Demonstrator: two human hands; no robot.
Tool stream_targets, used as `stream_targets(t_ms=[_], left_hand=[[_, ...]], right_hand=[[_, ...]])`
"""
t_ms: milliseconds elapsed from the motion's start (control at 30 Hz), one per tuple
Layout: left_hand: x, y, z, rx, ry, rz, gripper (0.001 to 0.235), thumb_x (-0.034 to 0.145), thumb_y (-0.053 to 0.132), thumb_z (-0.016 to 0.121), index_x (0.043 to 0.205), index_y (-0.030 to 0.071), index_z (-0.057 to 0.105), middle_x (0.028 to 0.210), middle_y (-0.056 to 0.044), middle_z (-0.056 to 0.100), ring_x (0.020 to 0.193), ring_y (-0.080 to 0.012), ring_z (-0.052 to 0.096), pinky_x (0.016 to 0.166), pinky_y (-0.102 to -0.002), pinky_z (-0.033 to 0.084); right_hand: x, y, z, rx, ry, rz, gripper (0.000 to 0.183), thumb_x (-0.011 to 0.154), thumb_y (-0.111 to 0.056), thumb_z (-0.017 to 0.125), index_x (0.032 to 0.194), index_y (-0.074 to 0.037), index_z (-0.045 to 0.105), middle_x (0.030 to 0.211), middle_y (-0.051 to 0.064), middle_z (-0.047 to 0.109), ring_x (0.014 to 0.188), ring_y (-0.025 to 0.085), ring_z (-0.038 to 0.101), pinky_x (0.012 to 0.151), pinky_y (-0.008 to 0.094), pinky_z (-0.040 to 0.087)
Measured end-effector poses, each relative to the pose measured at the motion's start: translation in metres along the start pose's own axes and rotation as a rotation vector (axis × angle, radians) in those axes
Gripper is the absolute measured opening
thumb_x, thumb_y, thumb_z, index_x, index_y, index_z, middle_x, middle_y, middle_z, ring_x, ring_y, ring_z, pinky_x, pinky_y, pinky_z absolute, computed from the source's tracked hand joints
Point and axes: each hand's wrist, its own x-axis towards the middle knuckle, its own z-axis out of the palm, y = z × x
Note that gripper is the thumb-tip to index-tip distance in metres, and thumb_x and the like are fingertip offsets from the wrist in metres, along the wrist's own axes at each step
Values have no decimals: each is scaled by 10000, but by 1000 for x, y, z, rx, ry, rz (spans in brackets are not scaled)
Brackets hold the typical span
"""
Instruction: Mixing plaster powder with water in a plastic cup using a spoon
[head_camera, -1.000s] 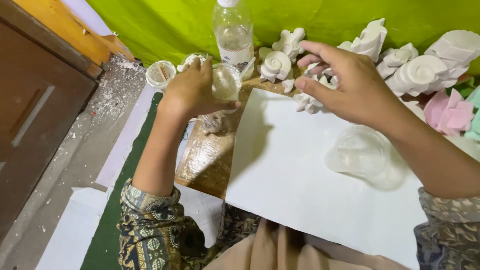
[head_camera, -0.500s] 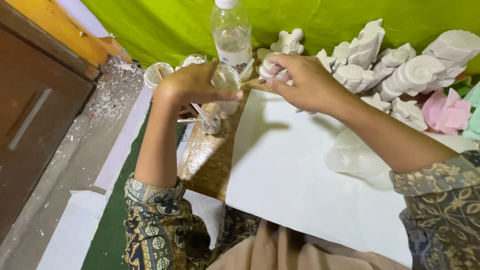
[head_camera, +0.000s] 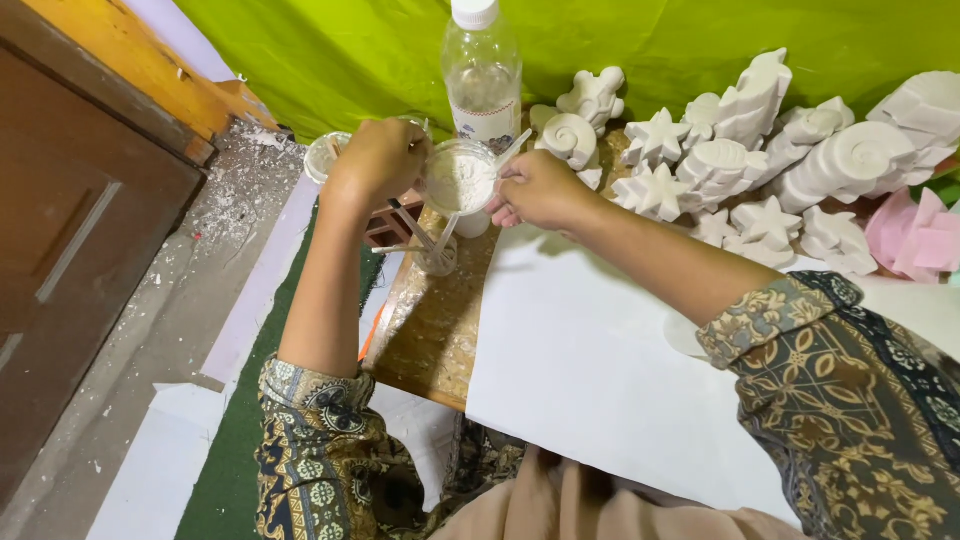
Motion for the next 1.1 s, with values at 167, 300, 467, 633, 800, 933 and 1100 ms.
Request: stream_targets(t_ms=[167, 300, 467, 633, 800, 933, 1100], left_hand=[[1, 6, 5, 34, 51, 37, 208, 887, 199, 600, 819, 202, 796, 692, -114, 732, 759, -392, 745, 732, -473, 591], [-45, 66, -46, -131, -73, -34, 378, 1059, 32, 403, 785, 70, 661, 607, -48, 691, 521, -123, 685, 607, -303, 626], [-48, 78, -42, -141, 106, 204, 407, 1039, 87, 471, 679, 27, 652, 605, -60, 706, 493, -168, 659, 600, -365, 557], [-79, 112, -40, -100, 231, 344, 415, 1035, 105, 508, 638, 24, 602, 617, -84, 686, 511, -251, 623, 508, -445, 427], [-120, 145, -31, -60, 245, 475, 493, 1113, 147, 558, 629, 53, 575, 484, -15, 482, 365, -132, 414, 352, -304, 276], [-139, 153, -8, -42, 264, 582, 430, 1055, 124, 644, 647, -4, 588, 565, -135, 572, 476, -276, 509, 496, -446, 378], [-157, 163, 4, -104, 21, 382, 303, 968, 212, 584, 816, 14, 755, 632, -266, 672, 642, -494, 707, 578, -539, 591]], right_hand=[[6, 7, -8, 19, -2, 2, 410, 977, -38, 475, 1281, 236, 480, 1001, 313, 730, 813, 266, 783, 707, 317, 682], [-9, -21, -16, 7, 77, 104, 197, 1046, -88, 488, 1012, 64, 610, 978, 253, 769, 784, 250, 759, 708, 292, 657], [-63, -57, -34, -51, 113, 107, 193, 1023, -61, 502, 976, 45, 655, 970, 222, 775, 813, 228, 756, 737, 274, 641], [-132, -87, -46, -102, 158, 159, 252, 1036, -119, 468, 988, 32, 663, 959, 181, 803, 799, 185, 755, 682, 241, 581], [-198, -91, -46, -80, 140, 319, 257, 1037, -60, 510, 1062, 98, 712, 1050, 248, 784, 957, 303, 765, 902, 357, 641], [-228, -53, -40, 67, 147, 442, 290, 1013, -108, 534, 1130, 93, 707, 1166, 242, 797, 1080, 299, 773, 994, 356, 621], [-243, 37, -36, 290, 1, 182, 409, 967, -55, 533, 1333, 112, 605, 1087, 217, 729, 1076, 282, 727, 1026, 472, 594]])
